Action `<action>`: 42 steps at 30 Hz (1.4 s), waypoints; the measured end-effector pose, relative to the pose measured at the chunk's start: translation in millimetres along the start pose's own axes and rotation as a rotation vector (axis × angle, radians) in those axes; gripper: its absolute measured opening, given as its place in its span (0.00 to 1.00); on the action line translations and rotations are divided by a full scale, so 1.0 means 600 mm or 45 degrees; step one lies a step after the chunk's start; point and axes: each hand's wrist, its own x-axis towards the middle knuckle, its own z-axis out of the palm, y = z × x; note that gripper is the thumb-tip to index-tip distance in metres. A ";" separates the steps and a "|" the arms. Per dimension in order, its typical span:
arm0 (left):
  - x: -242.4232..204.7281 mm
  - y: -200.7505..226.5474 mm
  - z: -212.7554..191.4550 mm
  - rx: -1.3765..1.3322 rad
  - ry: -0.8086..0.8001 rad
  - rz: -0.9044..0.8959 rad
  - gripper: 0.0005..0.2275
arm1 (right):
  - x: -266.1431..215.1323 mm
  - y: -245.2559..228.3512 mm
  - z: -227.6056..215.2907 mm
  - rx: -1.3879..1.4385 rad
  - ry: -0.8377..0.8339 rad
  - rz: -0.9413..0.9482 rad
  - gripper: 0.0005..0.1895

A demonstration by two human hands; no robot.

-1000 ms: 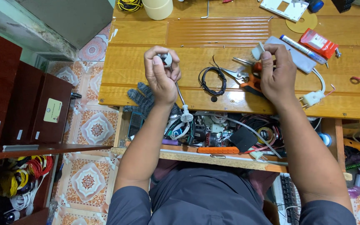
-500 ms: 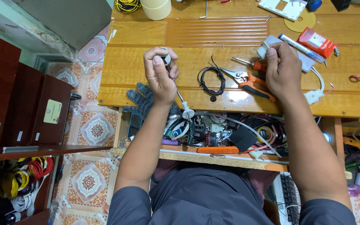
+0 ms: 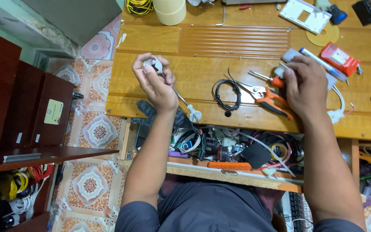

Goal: Assemble a light socket by connecting wires and fitting the plastic housing components together

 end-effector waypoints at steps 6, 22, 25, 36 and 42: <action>0.015 -0.021 -0.011 0.095 0.011 -0.041 0.07 | 0.052 -0.068 -0.018 0.016 0.050 -0.102 0.12; 0.033 -0.041 -0.028 0.069 -0.014 -0.205 0.09 | 0.359 -0.114 0.393 0.004 -0.405 -0.154 0.10; 0.032 -0.043 -0.027 0.063 -0.043 -0.225 0.10 | 0.365 -0.102 0.421 -0.126 -0.412 -0.050 0.07; 0.023 -0.035 -0.023 0.128 -0.200 -0.234 0.10 | 0.369 -0.057 0.447 -0.374 -0.554 0.189 0.11; 0.020 -0.062 -0.032 0.190 -0.259 -0.154 0.11 | 0.349 -0.042 0.445 -0.496 -0.438 0.043 0.03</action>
